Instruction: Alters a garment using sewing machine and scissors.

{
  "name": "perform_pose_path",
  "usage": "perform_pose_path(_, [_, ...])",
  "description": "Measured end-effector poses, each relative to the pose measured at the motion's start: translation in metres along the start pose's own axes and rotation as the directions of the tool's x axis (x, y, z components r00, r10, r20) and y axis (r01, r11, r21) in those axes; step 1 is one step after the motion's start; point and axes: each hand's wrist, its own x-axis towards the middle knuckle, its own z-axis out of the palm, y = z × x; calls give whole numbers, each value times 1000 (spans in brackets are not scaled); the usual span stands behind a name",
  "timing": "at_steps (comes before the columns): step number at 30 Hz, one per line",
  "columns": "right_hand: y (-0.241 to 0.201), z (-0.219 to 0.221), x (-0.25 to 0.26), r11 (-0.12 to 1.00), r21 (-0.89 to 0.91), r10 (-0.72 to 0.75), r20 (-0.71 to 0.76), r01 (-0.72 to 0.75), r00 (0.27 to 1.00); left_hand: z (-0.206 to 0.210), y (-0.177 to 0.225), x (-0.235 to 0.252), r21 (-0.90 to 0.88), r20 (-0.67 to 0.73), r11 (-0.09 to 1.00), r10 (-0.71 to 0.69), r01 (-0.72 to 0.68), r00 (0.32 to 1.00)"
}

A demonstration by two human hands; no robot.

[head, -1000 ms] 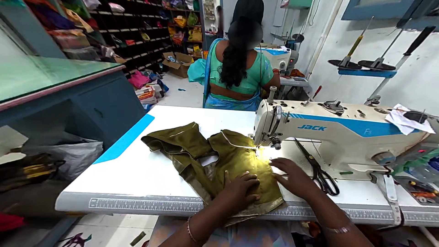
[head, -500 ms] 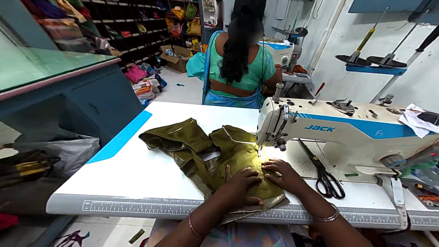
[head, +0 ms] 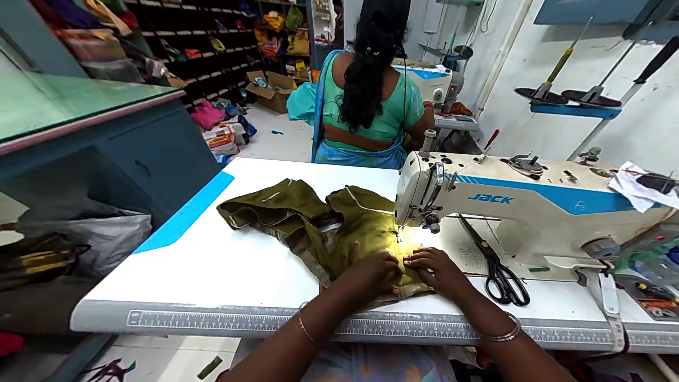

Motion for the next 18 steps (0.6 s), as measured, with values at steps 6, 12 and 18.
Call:
perform_pose_path(6, [-2,-2,2,991,-16,136,68,-135,988,24,30,-28,-15,84,993,-113,115,990])
perform_pose_path(12, [-2,3,5,976,-153,166,74,-153,983,21,1,-25,-30,50,1000,-8,9,999])
perform_pose_path(18, [-5,4,8,954,-203,237,55,-221,970,15,-9,-16,-45,4,998,50,-49,999])
